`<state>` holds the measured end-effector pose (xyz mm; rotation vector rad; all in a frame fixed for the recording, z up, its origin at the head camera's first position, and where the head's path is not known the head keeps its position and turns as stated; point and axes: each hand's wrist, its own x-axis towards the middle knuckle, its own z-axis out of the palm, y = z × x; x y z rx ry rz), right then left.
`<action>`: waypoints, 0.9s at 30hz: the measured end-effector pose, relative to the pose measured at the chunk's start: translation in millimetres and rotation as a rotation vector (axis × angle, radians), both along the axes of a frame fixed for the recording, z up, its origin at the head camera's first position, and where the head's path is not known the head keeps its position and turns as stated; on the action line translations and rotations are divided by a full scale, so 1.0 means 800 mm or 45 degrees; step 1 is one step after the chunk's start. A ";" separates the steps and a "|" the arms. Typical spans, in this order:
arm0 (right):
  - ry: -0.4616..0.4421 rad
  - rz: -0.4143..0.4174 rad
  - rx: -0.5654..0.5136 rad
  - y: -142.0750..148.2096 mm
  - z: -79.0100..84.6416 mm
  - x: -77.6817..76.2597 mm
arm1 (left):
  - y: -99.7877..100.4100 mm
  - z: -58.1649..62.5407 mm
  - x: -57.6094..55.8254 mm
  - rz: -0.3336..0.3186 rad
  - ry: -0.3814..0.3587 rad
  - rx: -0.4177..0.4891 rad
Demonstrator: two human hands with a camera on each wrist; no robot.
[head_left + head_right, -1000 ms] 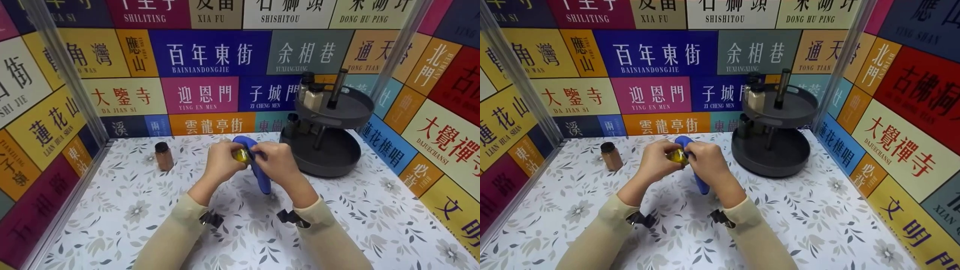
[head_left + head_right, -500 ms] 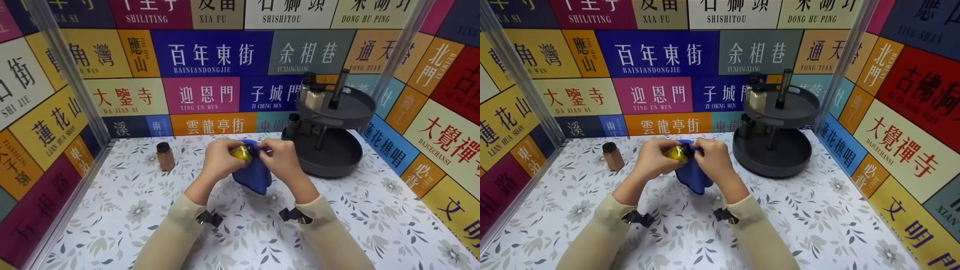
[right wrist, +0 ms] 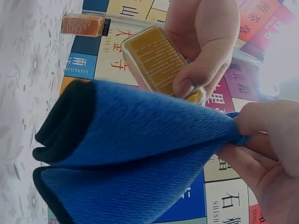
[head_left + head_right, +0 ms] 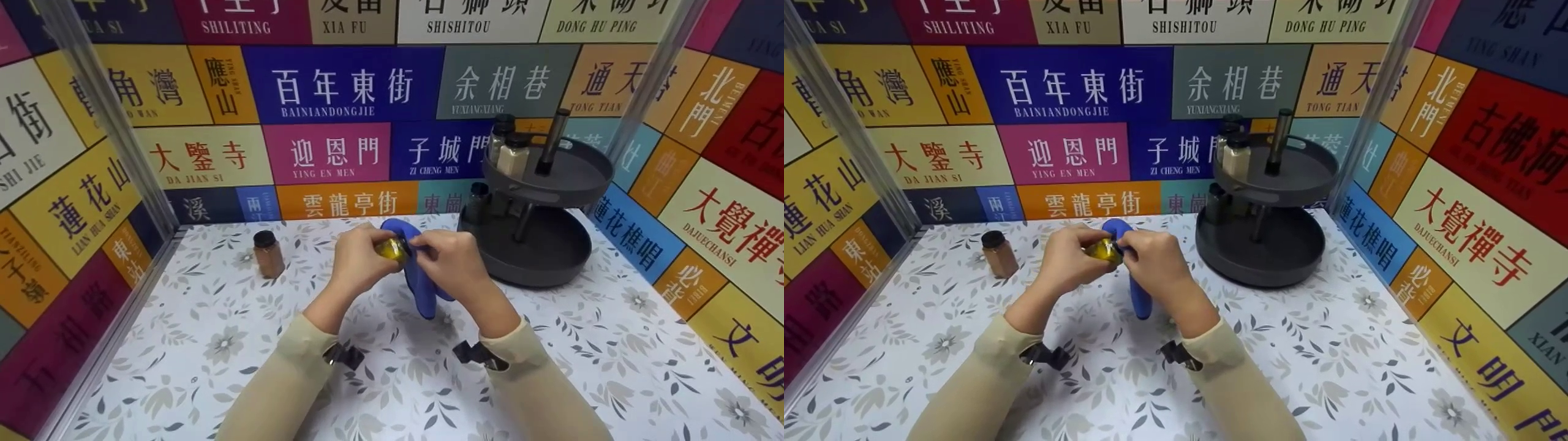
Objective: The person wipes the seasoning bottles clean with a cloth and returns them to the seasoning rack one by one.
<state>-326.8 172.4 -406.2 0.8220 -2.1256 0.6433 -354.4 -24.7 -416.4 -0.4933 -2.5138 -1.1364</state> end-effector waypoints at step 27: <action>-0.219 -0.032 -0.197 0.009 -0.006 -0.016 | -0.006 0.010 0.003 -0.005 -0.087 0.204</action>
